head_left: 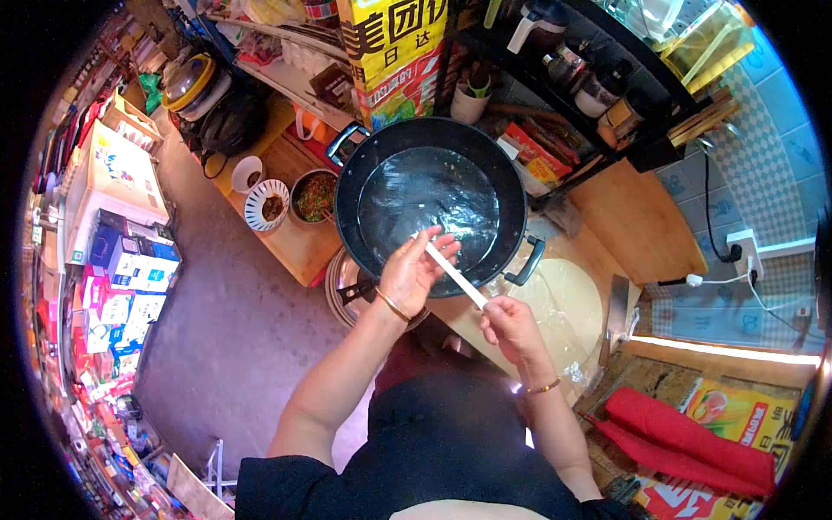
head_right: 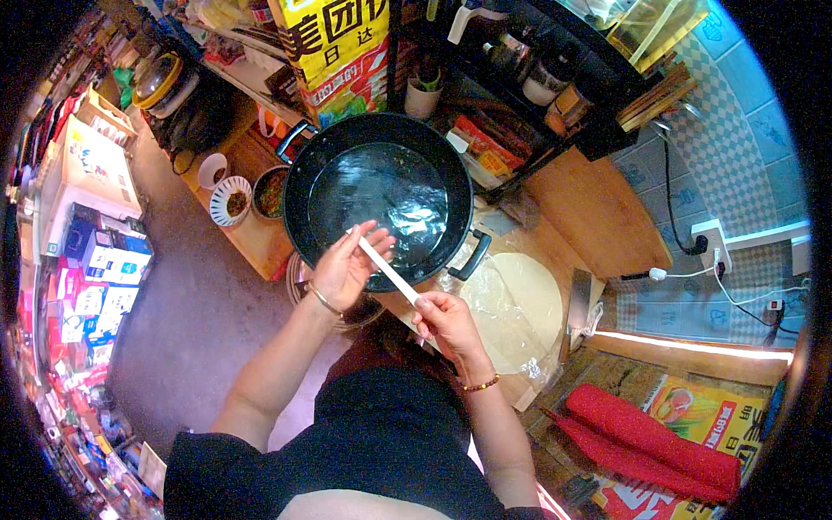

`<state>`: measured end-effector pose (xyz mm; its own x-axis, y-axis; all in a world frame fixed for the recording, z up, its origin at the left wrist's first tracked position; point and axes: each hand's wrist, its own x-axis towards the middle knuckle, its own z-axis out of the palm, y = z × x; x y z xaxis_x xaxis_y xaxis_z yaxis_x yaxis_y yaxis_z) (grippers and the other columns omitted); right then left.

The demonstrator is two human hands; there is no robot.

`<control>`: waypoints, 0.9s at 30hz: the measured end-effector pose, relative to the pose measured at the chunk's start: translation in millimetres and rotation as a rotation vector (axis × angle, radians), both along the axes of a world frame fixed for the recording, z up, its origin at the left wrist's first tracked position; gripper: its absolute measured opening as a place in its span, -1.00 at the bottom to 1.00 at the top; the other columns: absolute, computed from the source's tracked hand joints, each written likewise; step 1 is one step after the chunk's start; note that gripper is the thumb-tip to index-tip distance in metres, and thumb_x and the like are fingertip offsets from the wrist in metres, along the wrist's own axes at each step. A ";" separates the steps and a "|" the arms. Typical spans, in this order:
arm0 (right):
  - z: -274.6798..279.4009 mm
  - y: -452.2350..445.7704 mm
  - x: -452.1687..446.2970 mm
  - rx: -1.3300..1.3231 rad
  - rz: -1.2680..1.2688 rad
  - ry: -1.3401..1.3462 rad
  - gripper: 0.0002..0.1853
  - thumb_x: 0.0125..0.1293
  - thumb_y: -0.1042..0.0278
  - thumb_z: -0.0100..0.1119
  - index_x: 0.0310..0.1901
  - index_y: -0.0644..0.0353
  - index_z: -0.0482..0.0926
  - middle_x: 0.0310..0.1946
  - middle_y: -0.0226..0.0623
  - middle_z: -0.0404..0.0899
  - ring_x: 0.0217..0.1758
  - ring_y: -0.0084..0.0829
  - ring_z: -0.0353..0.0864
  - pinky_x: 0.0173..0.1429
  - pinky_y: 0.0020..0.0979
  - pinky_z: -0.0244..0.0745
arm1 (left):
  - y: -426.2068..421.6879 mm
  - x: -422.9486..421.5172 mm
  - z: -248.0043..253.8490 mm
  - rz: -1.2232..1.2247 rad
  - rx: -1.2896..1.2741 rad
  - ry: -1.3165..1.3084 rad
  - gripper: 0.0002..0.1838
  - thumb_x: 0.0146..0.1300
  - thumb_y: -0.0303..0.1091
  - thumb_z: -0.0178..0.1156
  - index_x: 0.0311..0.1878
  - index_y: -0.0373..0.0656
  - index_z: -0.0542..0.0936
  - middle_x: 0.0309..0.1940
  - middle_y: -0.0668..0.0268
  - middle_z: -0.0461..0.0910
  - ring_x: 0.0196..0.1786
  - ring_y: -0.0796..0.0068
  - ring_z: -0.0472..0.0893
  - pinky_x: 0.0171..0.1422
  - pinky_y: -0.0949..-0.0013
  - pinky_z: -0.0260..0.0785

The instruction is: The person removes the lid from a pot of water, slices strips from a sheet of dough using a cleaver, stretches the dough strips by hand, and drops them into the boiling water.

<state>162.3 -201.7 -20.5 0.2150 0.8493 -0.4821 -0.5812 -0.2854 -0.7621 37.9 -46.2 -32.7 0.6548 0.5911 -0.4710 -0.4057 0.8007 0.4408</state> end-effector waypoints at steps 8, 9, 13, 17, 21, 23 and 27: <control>-0.2 12.2 -8.6 -0.108 0.013 -0.161 -0.84 0.27 0.35 0.05 -0.29 0.28 0.48 -0.55 -0.38 0.53 -0.68 -0.65 0.40 -0.63 -0.67 0.24 | -22.2 4.7 -14.2 -0.048 -0.092 -0.049 -0.73 0.30 -0.27 -0.05 -0.10 -0.28 0.42 -0.18 0.13 0.52 -0.07 0.26 0.54 0.05 0.21 0.44; -0.5 10.7 -7.6 -0.107 0.014 -0.162 -0.84 0.27 0.35 0.05 -0.29 0.28 0.48 -0.55 -0.38 0.53 -0.68 -0.65 0.40 -0.63 -0.67 0.24 | -17.9 3.1 -8.7 -0.046 -0.072 -0.030 -0.74 0.30 -0.28 -0.06 -0.10 -0.28 0.41 -0.18 0.12 0.52 -0.08 0.25 0.55 0.04 0.22 0.45; -2.2 4.7 -3.6 -0.102 0.031 -0.176 -0.84 0.26 0.36 0.06 -0.30 0.29 0.47 -0.57 -0.36 0.53 -0.70 -0.63 0.40 -0.64 -0.67 0.24 | -7.1 -0.6 -1.7 -0.016 -0.009 0.036 -0.73 0.31 -0.28 -0.06 -0.08 -0.30 0.39 -0.18 0.09 0.51 -0.08 0.23 0.55 0.02 0.20 0.47; 1.7 8.7 -4.7 -0.069 0.000 -0.039 -0.83 0.26 0.35 0.05 -0.30 0.30 0.48 -0.52 -0.32 0.54 -0.67 -0.62 0.41 -0.61 -0.63 0.28 | -3.6 2.3 -4.6 0.050 0.096 0.021 -0.61 0.33 -0.15 -0.13 0.01 -0.31 0.32 -0.13 0.10 0.49 -0.10 0.23 0.55 0.04 0.23 0.44; 0.7 21.7 -13.0 -0.022 -0.024 -0.008 -0.81 0.27 0.34 0.03 -0.26 0.32 0.49 -0.46 -0.29 0.55 -0.64 -0.61 0.43 -0.58 -0.60 0.32 | -37.7 2.7 -27.5 -0.469 -0.158 -0.536 -0.49 0.32 0.00 -0.18 0.05 -0.31 0.29 -0.07 0.15 0.45 -0.17 0.33 0.51 -0.11 0.26 0.44; -1.7 19.1 -13.9 -0.031 -0.011 -0.064 -0.80 0.27 0.35 0.03 -0.23 0.34 0.49 -0.47 -0.30 0.55 -0.64 -0.60 0.45 -0.58 -0.62 0.32 | -50.3 7.0 -16.4 -0.187 0.015 -0.042 -0.60 0.33 -0.14 -0.12 0.03 -0.29 0.32 -0.10 0.17 0.48 -0.12 0.32 0.52 -0.06 0.27 0.44; 1.8 14.9 -13.0 -0.124 0.042 -0.243 -0.82 0.26 0.37 0.05 -0.25 0.33 0.49 -0.51 -0.31 0.55 -0.64 -0.60 0.47 -0.60 -0.66 0.29 | -40.4 4.7 -5.2 -0.064 -0.035 0.008 -0.72 0.31 -0.32 -0.06 -0.03 -0.31 0.38 -0.13 0.11 0.50 -0.03 0.27 0.52 0.08 0.24 0.40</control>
